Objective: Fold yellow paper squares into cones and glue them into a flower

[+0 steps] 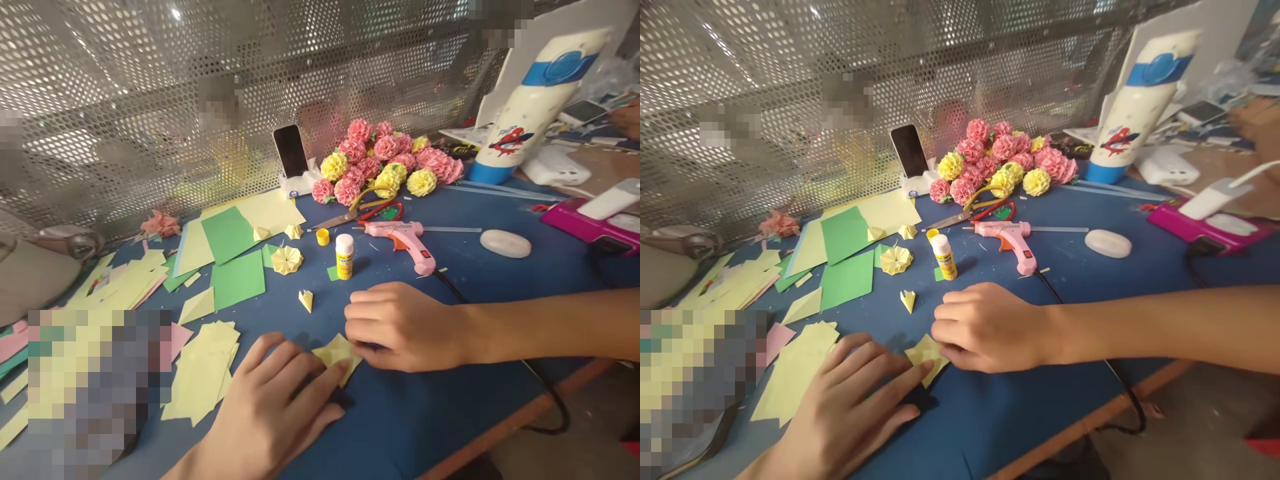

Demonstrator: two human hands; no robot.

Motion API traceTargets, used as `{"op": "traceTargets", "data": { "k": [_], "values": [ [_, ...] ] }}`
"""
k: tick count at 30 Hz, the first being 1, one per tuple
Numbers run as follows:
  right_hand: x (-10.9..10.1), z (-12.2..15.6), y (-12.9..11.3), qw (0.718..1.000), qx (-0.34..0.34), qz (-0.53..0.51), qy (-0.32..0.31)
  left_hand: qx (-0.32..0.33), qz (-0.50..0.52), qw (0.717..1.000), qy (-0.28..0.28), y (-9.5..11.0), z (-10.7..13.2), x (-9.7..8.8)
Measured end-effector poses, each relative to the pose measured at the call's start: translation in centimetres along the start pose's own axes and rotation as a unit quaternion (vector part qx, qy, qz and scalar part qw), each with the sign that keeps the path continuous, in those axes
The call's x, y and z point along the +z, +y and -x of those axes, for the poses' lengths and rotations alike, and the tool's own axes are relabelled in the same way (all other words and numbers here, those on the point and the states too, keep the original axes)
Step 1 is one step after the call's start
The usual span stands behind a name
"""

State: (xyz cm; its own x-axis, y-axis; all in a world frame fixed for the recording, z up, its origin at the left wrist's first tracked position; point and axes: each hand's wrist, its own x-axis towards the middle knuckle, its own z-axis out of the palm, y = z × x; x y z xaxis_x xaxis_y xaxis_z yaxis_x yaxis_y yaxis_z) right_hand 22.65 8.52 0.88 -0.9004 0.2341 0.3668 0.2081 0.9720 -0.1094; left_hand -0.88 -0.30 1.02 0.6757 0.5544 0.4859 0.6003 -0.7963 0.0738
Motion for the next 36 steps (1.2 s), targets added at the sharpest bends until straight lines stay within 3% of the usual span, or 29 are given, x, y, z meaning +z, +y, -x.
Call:
{"op": "traceTargets", "data": {
  "k": [3,11,20,26,32,36],
  "values": [
    [0.3,0.2,0.1,0.996,0.053,-0.068,0.021,0.005,-0.032,0.999,0.005,0.3,0.0,0.4],
    [0.5,0.4,1.4,0.956,0.105,-0.273,-0.026,0.027,-0.082,0.996,0.008,0.7,0.2,0.6],
    [0.1,0.0,1.2,0.951,0.161,-0.264,-0.006,0.008,-0.091,0.996,0.021,0.6,0.3,0.5],
    [0.1,-0.2,0.7,0.959,0.161,-0.233,-0.006,0.005,-0.083,0.996,-0.023,0.1,0.0,0.3],
    [0.2,-0.1,0.6,0.958,0.179,-0.222,-0.015,0.004,-0.073,0.997,-0.005,0.0,-0.1,0.5],
    [0.2,0.0,0.6,0.958,0.178,-0.223,-0.019,0.014,-0.076,0.997,-0.031,0.2,0.0,0.7]
  ]
}}
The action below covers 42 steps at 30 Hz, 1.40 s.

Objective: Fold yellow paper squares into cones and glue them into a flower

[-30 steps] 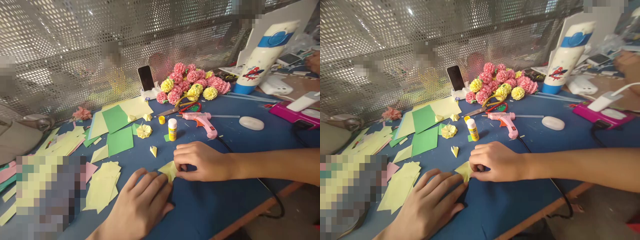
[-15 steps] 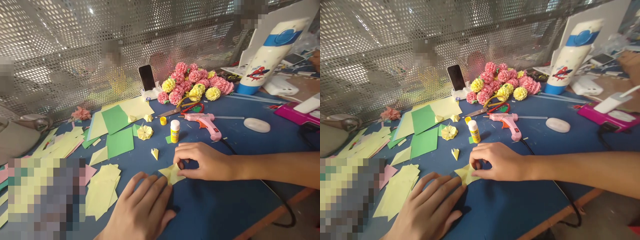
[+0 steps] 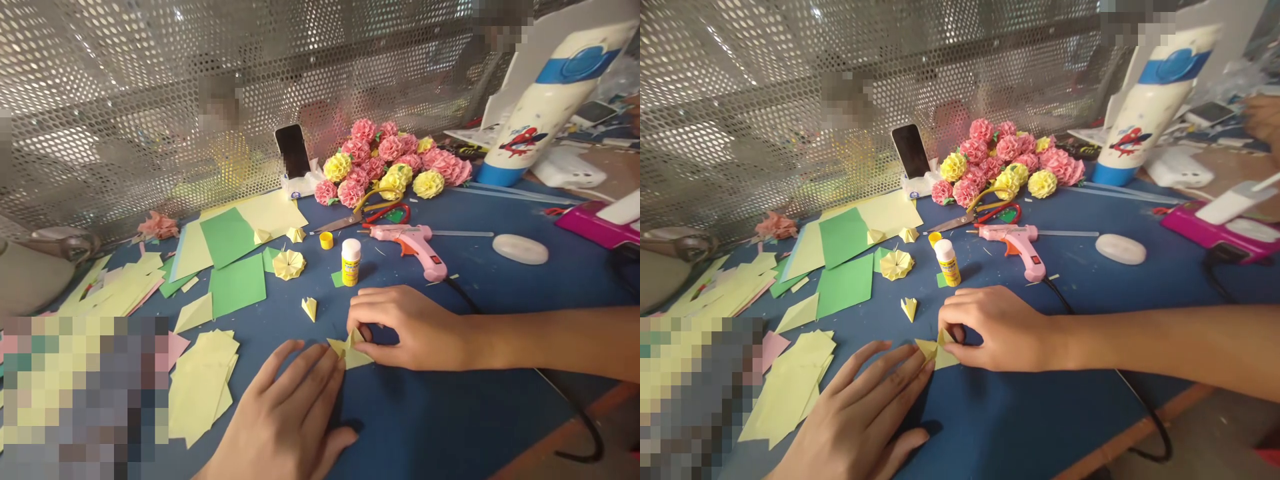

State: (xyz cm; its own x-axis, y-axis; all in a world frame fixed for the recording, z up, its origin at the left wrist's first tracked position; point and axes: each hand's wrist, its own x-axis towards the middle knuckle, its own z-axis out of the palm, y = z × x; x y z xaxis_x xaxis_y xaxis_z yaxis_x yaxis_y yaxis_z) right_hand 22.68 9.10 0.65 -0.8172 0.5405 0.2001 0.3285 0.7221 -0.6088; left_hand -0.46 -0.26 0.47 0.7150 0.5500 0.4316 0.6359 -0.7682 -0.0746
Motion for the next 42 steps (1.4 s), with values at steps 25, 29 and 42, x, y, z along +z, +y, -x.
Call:
{"op": "traceTargets", "data": {
  "k": [25,29,42],
  "values": [
    [0.1,-0.3,0.7,0.994,-0.102,-0.048,0.001,0.041,-0.028,0.997,0.057,0.7,-0.3,0.1],
    [0.2,-0.3,0.5,0.989,-0.15,-0.004,0.01,0.038,-0.012,0.998,0.055,0.6,-0.2,-0.1],
    [-0.2,0.7,0.5,0.938,-0.245,0.24,0.049,-0.025,0.024,0.999,0.026,0.0,-0.3,-0.3]
  ]
}}
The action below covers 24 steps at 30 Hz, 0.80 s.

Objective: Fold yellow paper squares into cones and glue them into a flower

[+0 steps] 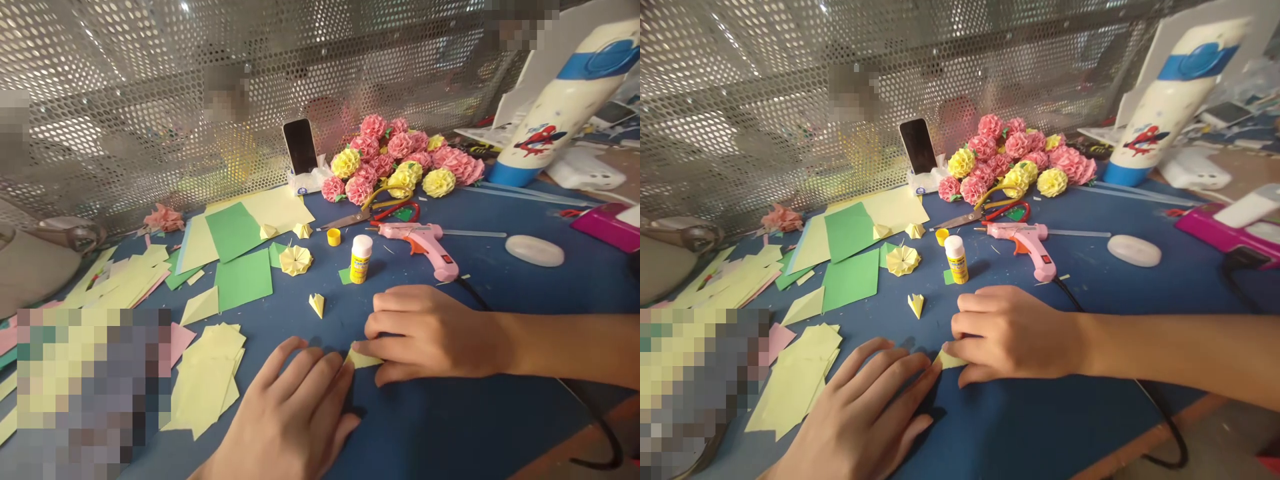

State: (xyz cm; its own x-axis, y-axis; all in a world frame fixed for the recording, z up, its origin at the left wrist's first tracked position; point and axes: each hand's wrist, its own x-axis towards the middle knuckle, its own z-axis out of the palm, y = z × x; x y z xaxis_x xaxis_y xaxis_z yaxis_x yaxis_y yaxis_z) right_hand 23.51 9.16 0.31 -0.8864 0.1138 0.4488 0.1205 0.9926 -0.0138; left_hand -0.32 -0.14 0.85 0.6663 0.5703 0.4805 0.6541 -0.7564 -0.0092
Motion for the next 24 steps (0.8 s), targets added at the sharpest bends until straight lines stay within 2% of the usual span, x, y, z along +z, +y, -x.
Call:
{"op": "traceTargets", "data": {
  "k": [3,5,13,15,17,19,22,24],
  "values": [
    [0.1,-0.1,-1.0,0.998,0.013,0.066,-0.018,-0.002,0.022,1.0,-0.016,-0.1,0.2,0.2],
    [0.1,-0.3,-1.6,0.996,0.008,0.086,-0.022,-0.008,0.037,0.999,-0.007,-0.2,0.4,0.5],
    [-1.1,-0.2,-2.5,0.999,-0.023,0.045,0.002,-0.028,0.116,0.993,-0.021,-0.8,0.2,-0.1],
    [-0.9,-0.1,-2.3,0.999,-0.015,0.045,-0.003,-0.029,0.127,0.991,-0.023,-0.9,0.0,-0.3],
    [-0.6,-0.1,-1.9,0.999,0.02,0.035,-0.009,-0.025,0.133,0.991,-0.019,-0.8,-0.1,-0.1],
    [-0.1,-0.1,-1.5,0.998,0.066,-0.009,-0.023,-0.013,0.123,0.992,0.0,-0.7,0.1,0.2],
    [0.1,-0.2,-1.0,0.984,0.118,-0.129,-0.045,0.016,0.1,0.994,0.032,-0.5,0.4,0.7],
    [0.0,-0.4,-0.8,0.964,0.15,-0.212,-0.049,0.037,0.091,0.995,0.016,-0.3,0.4,0.6]
  ]
}}
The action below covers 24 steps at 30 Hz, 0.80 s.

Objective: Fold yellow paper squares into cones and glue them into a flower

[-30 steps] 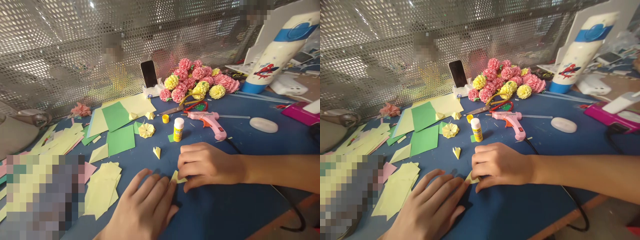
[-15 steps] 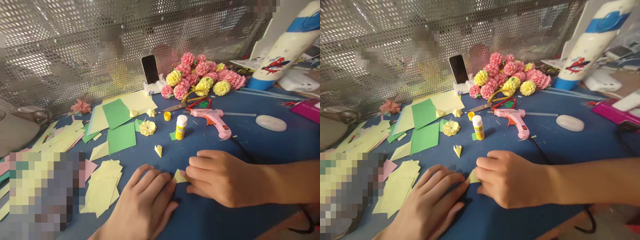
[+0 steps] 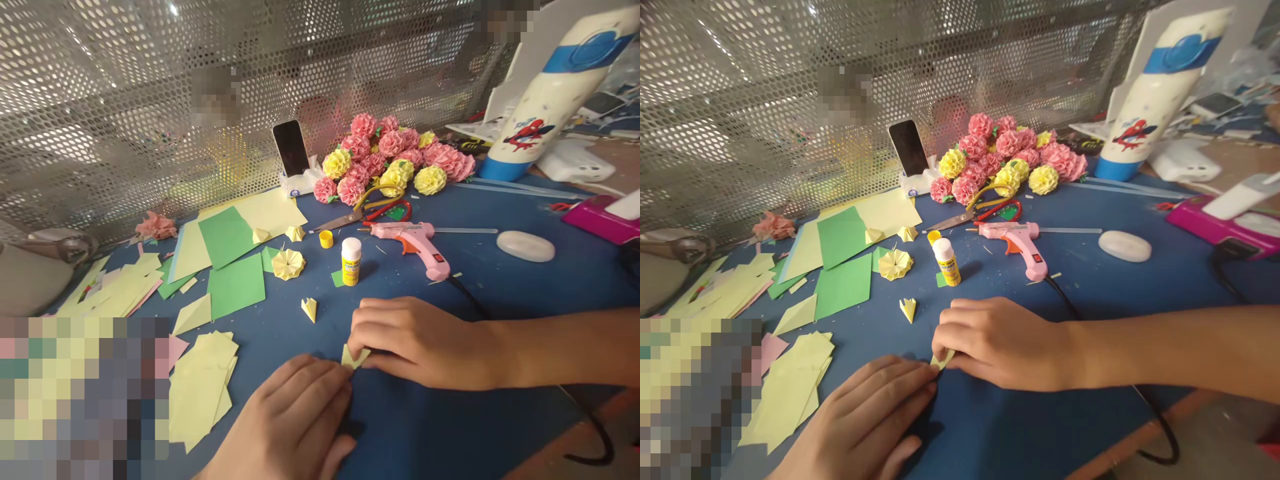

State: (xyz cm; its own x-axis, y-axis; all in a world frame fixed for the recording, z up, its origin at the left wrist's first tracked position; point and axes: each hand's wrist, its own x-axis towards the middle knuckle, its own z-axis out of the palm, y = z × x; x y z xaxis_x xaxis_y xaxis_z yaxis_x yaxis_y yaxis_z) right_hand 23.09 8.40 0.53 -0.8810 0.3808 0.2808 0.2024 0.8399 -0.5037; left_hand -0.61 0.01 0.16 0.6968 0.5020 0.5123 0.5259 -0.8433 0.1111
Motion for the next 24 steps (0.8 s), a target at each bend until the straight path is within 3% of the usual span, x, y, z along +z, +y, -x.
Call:
{"op": "traceTargets", "data": {
  "k": [3,8,13,17,21,24],
  "values": [
    [-0.4,-0.2,-0.1,0.996,0.036,-0.081,-0.002,0.026,-0.01,0.997,-0.074,0.4,-0.2,-0.5],
    [-0.2,-0.4,0.0,0.995,0.05,-0.085,0.002,0.063,-0.017,0.991,-0.12,1.1,-0.6,-0.7],
    [0.1,-0.2,0.3,0.998,-0.013,-0.054,0.009,0.004,-0.006,0.996,-0.085,1.0,-0.7,-0.2],
    [0.1,-0.2,0.5,0.999,-0.003,-0.048,0.017,-0.055,-0.034,0.996,-0.058,0.8,-1.0,-0.2],
    [0.0,-0.3,0.6,0.999,0.013,-0.047,0.017,-0.062,-0.045,0.996,-0.055,0.7,-0.8,0.0],
    [-0.3,-0.2,0.7,1.0,-0.014,-0.009,0.022,-0.07,-0.031,0.997,-0.031,0.5,-0.3,0.5]
  ]
}}
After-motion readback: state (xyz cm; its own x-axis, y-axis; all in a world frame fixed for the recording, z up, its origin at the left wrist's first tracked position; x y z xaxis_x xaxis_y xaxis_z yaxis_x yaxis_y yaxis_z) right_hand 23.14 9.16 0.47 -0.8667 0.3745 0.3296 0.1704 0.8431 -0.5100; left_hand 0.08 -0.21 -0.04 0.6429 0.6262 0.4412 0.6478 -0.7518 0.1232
